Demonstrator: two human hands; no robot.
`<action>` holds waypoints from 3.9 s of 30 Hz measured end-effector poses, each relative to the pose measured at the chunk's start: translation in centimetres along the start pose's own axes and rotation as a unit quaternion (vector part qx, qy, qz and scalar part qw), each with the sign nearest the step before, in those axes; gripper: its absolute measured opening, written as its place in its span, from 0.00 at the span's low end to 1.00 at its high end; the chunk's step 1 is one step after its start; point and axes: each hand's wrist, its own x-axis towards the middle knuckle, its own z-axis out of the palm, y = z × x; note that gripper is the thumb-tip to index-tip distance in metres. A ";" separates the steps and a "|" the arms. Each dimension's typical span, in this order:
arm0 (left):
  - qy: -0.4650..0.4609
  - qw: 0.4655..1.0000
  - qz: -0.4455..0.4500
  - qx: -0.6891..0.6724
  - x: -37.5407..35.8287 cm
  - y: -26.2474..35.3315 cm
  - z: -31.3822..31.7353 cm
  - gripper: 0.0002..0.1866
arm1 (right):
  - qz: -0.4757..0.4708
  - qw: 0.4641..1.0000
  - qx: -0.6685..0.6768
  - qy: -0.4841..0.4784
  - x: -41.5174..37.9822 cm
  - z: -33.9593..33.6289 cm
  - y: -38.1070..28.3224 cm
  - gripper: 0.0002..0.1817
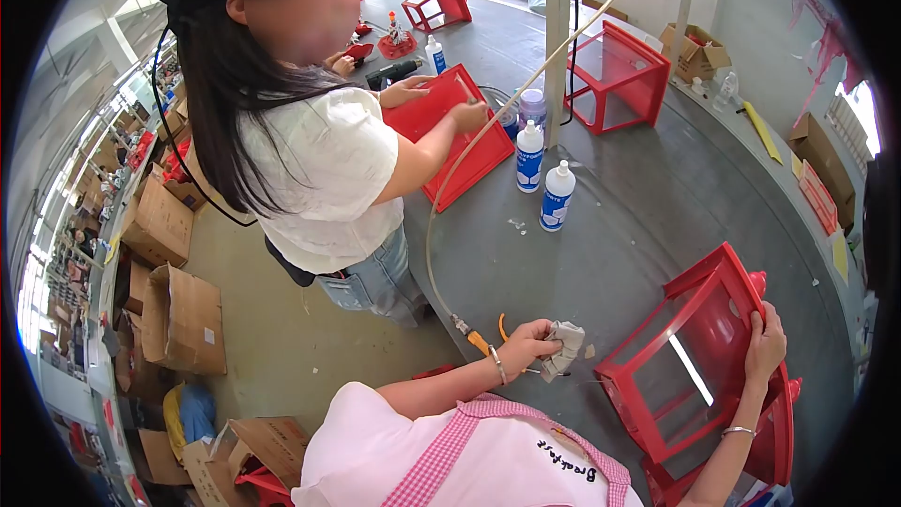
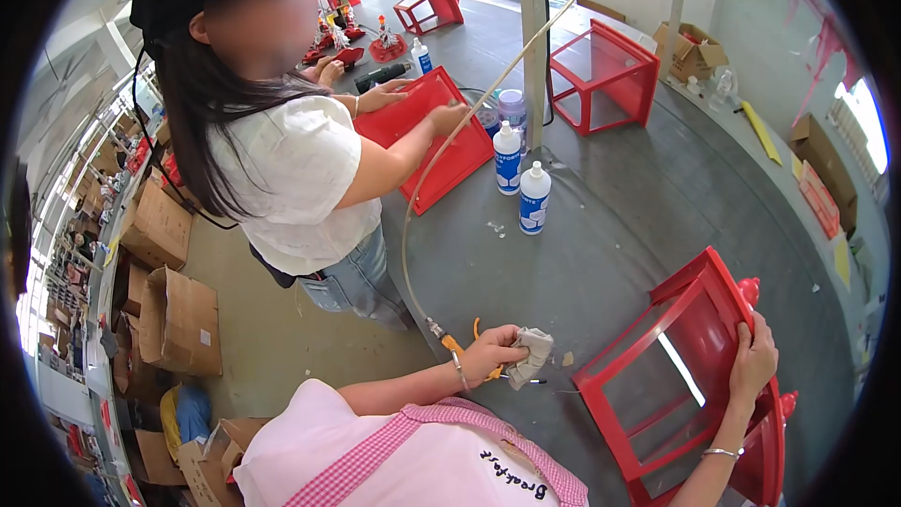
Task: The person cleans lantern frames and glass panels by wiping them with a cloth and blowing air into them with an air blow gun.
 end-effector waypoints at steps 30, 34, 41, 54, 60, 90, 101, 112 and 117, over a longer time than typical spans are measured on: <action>0.004 0.997 -0.064 0.053 1.8 -2.2 -0.5 0.11 | -0.039 0.990 -0.132 0.037 8.1 7.0 -6.7 0.16; -0.004 0.995 -0.081 0.052 1.7 -2.2 -0.3 0.11 | -0.050 0.988 -0.132 0.065 8.0 6.9 -7.0 0.17; -0.004 0.995 -0.092 0.041 2.2 -3.3 -0.5 0.11 | -0.047 0.986 -0.151 0.050 8.2 7.1 -6.8 0.17; -0.011 0.992 -0.116 0.040 2.0 -3.5 -1.0 0.10 | -0.048 0.986 -0.152 0.051 8.4 7.7 -6.6 0.18; -0.012 0.991 -0.126 0.042 1.6 -3.1 -0.7 0.10 | -0.031 0.988 -0.149 0.003 8.6 7.0 -6.9 0.19; -0.016 0.991 -0.116 0.060 2.9 -4.6 -0.7 0.08 | -0.070 0.987 -0.138 0.033 7.9 6.9 -7.3 0.16; -0.027 0.991 -0.122 0.053 2.2 -4.1 -0.2 0.08 | -0.061 0.987 -0.145 0.037 7.9 7.0 -7.4 0.17; -0.038 0.990 -0.125 0.049 2.4 -4.3 -0.1 0.08 | -0.063 0.985 -0.157 0.046 7.7 6.8 -7.7 0.17; -0.053 0.990 -0.106 0.081 2.7 -3.4 0.1 0.08 | -0.063 0.985 -0.153 0.055 7.8 6.9 -7.8 0.17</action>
